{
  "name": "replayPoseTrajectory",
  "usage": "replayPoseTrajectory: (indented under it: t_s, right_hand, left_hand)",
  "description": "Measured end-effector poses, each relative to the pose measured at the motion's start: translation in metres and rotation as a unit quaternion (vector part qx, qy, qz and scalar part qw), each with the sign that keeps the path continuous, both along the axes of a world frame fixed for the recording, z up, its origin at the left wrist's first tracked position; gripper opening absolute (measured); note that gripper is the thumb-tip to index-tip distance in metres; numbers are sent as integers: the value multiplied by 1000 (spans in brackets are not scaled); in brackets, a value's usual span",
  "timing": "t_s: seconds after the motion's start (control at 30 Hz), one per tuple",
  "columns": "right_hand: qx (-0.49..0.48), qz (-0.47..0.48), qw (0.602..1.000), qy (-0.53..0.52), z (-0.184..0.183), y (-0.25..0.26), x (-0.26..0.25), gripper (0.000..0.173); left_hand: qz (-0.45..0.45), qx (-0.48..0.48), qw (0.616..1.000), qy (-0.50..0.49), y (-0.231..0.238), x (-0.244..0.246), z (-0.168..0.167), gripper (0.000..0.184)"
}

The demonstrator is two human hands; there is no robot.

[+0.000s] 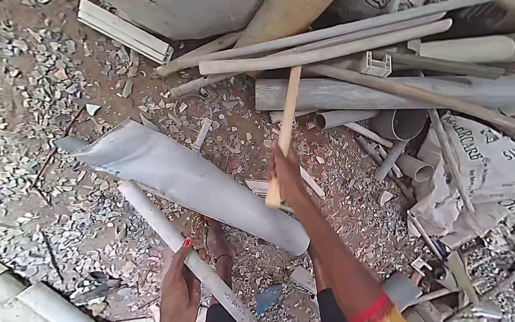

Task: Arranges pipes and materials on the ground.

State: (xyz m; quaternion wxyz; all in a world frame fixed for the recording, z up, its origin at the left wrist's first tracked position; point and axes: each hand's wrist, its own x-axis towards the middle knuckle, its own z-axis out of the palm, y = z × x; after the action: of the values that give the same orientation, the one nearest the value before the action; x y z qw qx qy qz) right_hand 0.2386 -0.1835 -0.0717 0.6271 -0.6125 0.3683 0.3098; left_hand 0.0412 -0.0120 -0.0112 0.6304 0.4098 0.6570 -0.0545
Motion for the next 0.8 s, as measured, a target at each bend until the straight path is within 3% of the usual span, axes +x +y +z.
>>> replayPoseTrajectory:
  t_s: [0.07,0.17,0.23,0.3,0.4,0.47,0.6,0.67,0.73,0.8]
  right_hand:
    - [-31,90,995,10,38,-3,-81,33]
    - [-86,299,949,-49,84,-4,-202,42]
    - [-44,385,921,-44,115,4,-236,44]
    - [-8,433,901,-40,124,13,-235,46]
    - [-2,546,823,-156,99,23,-181,45]
    - [-23,613,769,-181,79,32,-102,43]
    - [-307,561,739,-212,19,14,82,47]
    - [-432,526,699,-220,-19,-9,176,70]
    - [-482,541,657,-207,-47,-36,236,82]
    - [-493,602,612,-142,-65,-46,257,75]
  left_hand:
    - [3,-20,1000,-4,-2,-1,2,19]
    - [-19,-55,997,-53,-3,-2,3,23]
    - [-20,-74,993,-90,1,-7,4,48]
    - [-41,-49,994,-87,0,-6,6,70]
    - [0,-16,994,-111,-1,-2,8,62]
    - [25,6,994,-106,4,5,13,59]
    - [54,-1,989,-140,14,18,20,44]
    - [55,-24,984,-166,21,20,19,47]
    - [48,-19,986,-160,29,19,17,51]
    - [44,-6,989,-143,37,18,16,55]
